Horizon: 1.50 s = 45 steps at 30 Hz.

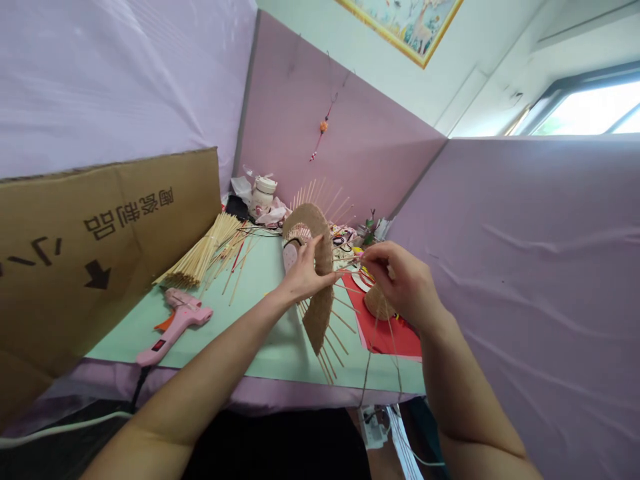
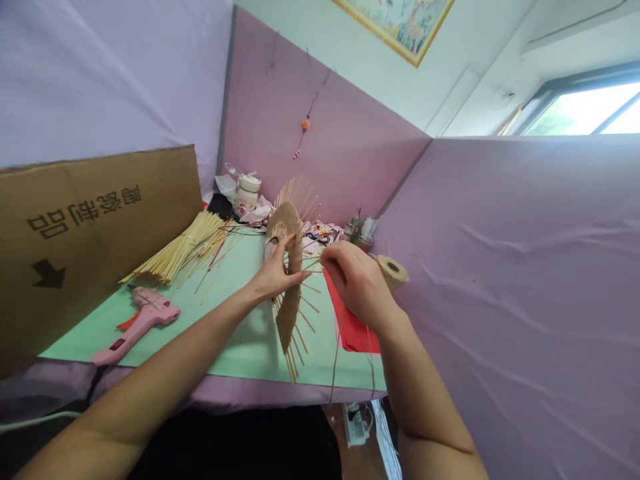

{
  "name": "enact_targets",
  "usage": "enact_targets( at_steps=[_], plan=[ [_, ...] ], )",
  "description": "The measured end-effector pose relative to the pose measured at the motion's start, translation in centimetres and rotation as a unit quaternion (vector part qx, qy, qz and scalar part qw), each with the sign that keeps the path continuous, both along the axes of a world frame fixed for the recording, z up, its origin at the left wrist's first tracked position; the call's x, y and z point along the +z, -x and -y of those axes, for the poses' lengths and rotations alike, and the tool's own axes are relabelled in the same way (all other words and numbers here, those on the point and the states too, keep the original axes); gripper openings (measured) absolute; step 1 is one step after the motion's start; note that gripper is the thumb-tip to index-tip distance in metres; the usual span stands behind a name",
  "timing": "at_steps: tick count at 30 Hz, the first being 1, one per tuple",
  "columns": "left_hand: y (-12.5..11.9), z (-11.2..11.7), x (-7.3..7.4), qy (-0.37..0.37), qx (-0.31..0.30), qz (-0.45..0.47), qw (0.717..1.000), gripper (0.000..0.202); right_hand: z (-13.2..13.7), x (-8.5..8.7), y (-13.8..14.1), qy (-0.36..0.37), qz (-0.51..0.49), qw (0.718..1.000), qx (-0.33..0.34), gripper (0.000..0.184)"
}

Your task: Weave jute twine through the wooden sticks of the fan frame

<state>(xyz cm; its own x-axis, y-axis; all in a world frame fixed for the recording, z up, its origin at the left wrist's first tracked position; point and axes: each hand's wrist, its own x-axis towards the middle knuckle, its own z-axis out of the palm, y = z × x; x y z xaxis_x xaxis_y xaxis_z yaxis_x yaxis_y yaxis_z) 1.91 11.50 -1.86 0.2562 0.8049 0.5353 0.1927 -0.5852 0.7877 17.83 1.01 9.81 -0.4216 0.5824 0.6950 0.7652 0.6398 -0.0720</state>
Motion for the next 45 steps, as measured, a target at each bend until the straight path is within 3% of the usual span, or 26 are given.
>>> enact_targets(
  at_steps=[2, 5, 8, 12, 17, 20, 24, 28, 34, 41, 45],
  plan=[
    [-0.1, -0.1, -0.1, -0.003, 0.001, -0.004, 1.000, 0.098, -0.7, -0.3, 0.2, -0.060, 0.008, 0.998, -0.005, 0.007],
    [-0.1, -0.1, -0.2, -0.007, 0.001, -0.004, 1.000, 0.098, -2.6, -1.5, -0.2, -0.089, -0.078, 0.992, -0.043, 0.005],
    [0.0, 0.0, -0.3, -0.011, -0.003, 0.004, 1.000, 0.098, -5.1, -3.5, -1.1, -0.012, -0.188, 0.980, -0.065, 0.004],
    [0.0, 0.1, -0.3, -0.008, -0.014, 0.006, 1.000, 0.100, -7.9, -6.2, -1.7, 0.151, -0.270, 0.951, -0.023, 0.014],
    [0.2, 0.2, -0.3, 0.006, -0.037, 0.005, 0.999, 0.104, -9.6, -8.0, -0.5, 0.187, -0.352, 0.917, -0.019, 0.020],
    [0.7, 0.1, -0.3, 0.025, -0.077, 0.009, 0.997, 0.101, -9.8, -8.3, 0.0, 0.182, -0.351, 0.918, -0.022, 0.021],
    [1.2, -0.2, -0.2, 0.064, -0.122, 0.045, 0.989, 0.076, -9.9, -8.6, -0.1, 0.183, -0.358, 0.916, -0.007, 0.023],
    [1.1, -0.4, -0.1, 0.100, -0.112, 0.068, 0.986, 0.065, -9.7, -8.5, -0.2, 0.188, -0.353, 0.916, -0.013, 0.024],
    [0.8, -0.6, 0.0, 0.085, -0.059, 0.077, 0.992, 0.054, -9.2, -8.0, 0.4, 0.171, -0.323, 0.930, -0.034, 0.023],
    [1.6, -0.5, 1.3, 0.128, -0.042, 0.031, 0.990, 0.054, -8.6, -7.8, 1.0, 0.044, -0.300, 0.947, -0.107, 0.027],
    [2.1, -0.5, 2.4, 0.155, -0.057, 0.012, 0.986, 0.057, -8.4, -7.6, 1.1, -0.030, -0.245, 0.963, -0.107, 0.029]
  ],
)
